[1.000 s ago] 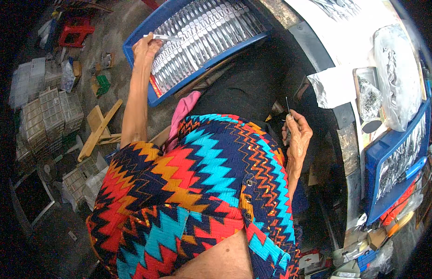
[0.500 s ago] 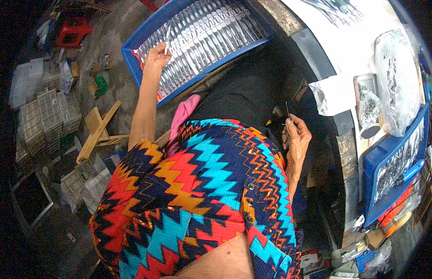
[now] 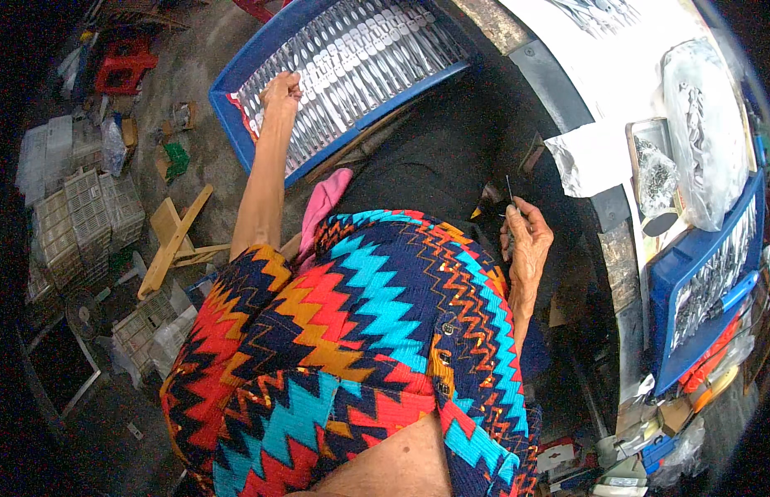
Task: Assembling small mechanical components using a screwdriver at a workbench.
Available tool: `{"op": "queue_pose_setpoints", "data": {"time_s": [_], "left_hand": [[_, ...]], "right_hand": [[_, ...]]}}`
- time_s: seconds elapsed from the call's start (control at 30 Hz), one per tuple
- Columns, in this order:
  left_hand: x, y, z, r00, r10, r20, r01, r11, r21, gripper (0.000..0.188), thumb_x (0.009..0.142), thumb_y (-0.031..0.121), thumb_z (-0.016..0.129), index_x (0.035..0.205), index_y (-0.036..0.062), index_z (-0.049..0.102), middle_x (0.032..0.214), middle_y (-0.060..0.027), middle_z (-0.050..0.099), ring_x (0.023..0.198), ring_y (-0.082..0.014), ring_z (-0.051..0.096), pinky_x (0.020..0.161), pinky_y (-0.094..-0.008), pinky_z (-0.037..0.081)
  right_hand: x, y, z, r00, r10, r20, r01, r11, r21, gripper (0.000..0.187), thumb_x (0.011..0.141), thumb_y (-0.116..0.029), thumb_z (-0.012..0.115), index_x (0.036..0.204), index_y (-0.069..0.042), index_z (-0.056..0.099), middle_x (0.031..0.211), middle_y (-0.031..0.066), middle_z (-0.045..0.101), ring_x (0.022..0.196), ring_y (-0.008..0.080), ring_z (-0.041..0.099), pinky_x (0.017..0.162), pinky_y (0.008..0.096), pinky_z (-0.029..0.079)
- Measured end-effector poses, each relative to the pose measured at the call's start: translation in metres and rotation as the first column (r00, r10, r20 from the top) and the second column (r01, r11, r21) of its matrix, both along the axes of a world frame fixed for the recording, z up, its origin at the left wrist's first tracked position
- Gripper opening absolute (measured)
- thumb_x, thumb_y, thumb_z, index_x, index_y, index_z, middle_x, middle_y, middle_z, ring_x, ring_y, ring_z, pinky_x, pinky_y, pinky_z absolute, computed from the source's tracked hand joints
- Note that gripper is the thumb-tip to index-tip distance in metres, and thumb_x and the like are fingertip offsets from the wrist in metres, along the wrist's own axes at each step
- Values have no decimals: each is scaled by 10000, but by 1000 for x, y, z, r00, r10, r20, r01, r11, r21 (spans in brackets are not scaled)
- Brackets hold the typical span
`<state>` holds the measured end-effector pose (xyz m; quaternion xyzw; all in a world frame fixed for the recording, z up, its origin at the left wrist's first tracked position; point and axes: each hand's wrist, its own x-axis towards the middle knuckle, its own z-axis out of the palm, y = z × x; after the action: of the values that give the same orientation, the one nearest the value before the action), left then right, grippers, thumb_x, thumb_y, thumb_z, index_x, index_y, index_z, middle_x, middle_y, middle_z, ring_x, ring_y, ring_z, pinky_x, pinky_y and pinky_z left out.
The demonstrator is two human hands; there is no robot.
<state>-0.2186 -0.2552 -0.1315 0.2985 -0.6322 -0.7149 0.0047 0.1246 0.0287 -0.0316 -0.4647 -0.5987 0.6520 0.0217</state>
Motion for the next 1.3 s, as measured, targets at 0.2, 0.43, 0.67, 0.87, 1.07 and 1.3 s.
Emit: {"op": "queue_pose_setpoints", "data": {"time_s": [0.2, 0.43, 0.67, 0.87, 1.07, 1.3], "left_hand": [[9, -2, 0, 994, -27, -101, 34, 998, 60, 249, 608, -103, 604, 825, -70, 488, 590, -96, 531, 398, -138, 483, 322, -227, 360], [0, 4, 3, 996, -21, -86, 18, 999, -36, 255, 608, -115, 600, 834, -71, 488, 623, -106, 531, 421, -146, 493, 328, -230, 366], [-4, 11, 0, 991, -49, -121, 35, 993, -113, 264, 621, -122, 605, 854, -80, 488, 629, -102, 524, 430, -149, 495, 330, -255, 373], [-3, 13, 3, 984, -68, -163, 47, 990, -131, 228, 642, -112, 602, 833, -63, 487, 628, -106, 533, 428, -148, 494, 329, -253, 370], [-7, 14, -6, 988, -82, -131, 54, 978, -202, 212, 635, -87, 606, 823, -41, 518, 616, -90, 538, 428, -149, 498, 337, -254, 384], [-19, 21, -35, 989, -27, -146, 7, 990, -139, 114, 670, 36, 588, 774, -6, 566, 680, -84, 561, 476, -170, 526, 340, -299, 399]], "right_hand": [[0, 0, 0, 1000, 3, 3, -3, 1000, 0, 323, 801, -199, 599, 1047, 7, 563, 608, 11, 520, 450, 52, 452, 332, 167, 308], [0, 0, 0, 1000, -4, 5, 4, 1000, -1, 332, 799, -203, 600, 1057, 3, 559, 611, 7, 522, 454, 48, 455, 334, 164, 316], [0, -1, 0, 999, -9, 36, 8, 1000, 27, 337, 799, -202, 601, 1062, 3, 557, 614, 6, 525, 455, 49, 458, 336, 163, 320], [2, 0, -3, 1000, -16, -5, 16, 1000, 9, 338, 799, -195, 601, 1065, 8, 555, 611, 11, 523, 450, 53, 455, 331, 171, 312], [2, 0, -3, 1000, -26, -12, 27, 999, 30, 337, 799, -198, 602, 1061, 9, 557, 611, 14, 521, 449, 55, 451, 330, 173, 307], [8, 5, -6, 997, -65, -51, 65, 998, -13, 329, 796, -199, 605, 1044, 11, 556, 605, 3, 508, 437, 47, 427, 334, 172, 295]]}}
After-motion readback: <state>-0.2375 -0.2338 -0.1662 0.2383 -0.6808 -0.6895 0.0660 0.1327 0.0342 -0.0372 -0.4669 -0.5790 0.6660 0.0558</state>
